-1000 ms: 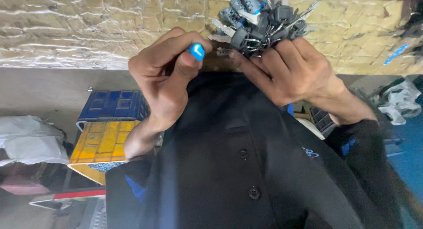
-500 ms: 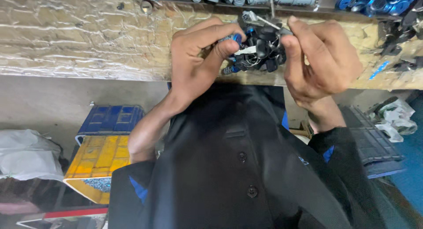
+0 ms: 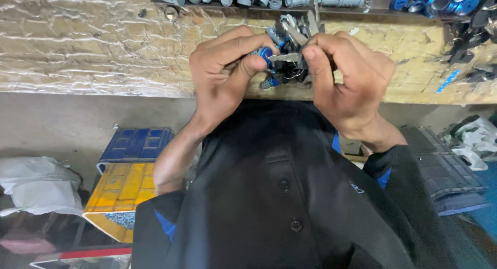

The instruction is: The person assembles keychains at a workbench, threading keys onto split rings and pressing blue plastic caps onto the ring ends, placing finished keychains in a pile on the bench. They repeatedly pick parts from trays of grey and blue components and set completed assemblies aside.

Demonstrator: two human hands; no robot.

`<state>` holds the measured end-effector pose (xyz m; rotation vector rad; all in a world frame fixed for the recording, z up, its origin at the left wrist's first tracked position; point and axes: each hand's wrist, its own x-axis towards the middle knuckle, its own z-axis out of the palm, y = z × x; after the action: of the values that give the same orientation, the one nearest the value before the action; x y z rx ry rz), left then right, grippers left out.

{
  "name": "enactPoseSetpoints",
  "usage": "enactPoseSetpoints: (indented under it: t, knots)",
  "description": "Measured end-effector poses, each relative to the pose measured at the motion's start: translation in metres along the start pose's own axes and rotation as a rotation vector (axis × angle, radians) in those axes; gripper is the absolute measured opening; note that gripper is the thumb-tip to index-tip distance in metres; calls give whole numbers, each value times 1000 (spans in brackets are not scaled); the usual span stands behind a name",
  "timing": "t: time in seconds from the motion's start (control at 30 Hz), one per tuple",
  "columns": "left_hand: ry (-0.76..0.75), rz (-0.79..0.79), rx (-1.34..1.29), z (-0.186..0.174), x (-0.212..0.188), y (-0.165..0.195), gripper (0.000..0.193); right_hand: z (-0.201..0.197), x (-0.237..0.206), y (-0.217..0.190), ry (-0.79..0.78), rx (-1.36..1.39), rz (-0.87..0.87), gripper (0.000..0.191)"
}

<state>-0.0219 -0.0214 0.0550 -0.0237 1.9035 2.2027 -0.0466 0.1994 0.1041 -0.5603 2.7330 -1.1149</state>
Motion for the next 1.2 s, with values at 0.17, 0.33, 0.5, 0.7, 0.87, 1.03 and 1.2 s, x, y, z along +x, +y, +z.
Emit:
enactPoseSetpoints:
  t: [0.17, 0.33, 0.5, 0.7, 0.87, 1.03, 1.2]
  knots:
    - [-72, 154, 241, -1, 3, 11, 16, 9, -7, -13, -17, -265, -235, 15]
    - [9, 127, 318, 16, 5, 19, 20, 27, 4, -26, 104, -142, -36, 11]
    - [-19, 118, 264, 16, 10, 10, 23, -1, 12, -4, -56, -34, -115, 11]
    - [32, 38, 326, 2, 1, 6, 27, -43, 41, 89, 300, -401, 15, 11]
    - [45, -56, 319, -1, -5, 5, 26, -43, 52, 114, 190, -461, 151, 10]
    - [195, -64, 328, 1, -5, 0, 25, -33, 48, 129, 165, -475, 110, 10]
    - [201, -41, 42, 11, 0, 6, 10, -32, 57, 99, 156, -457, 16, 12]
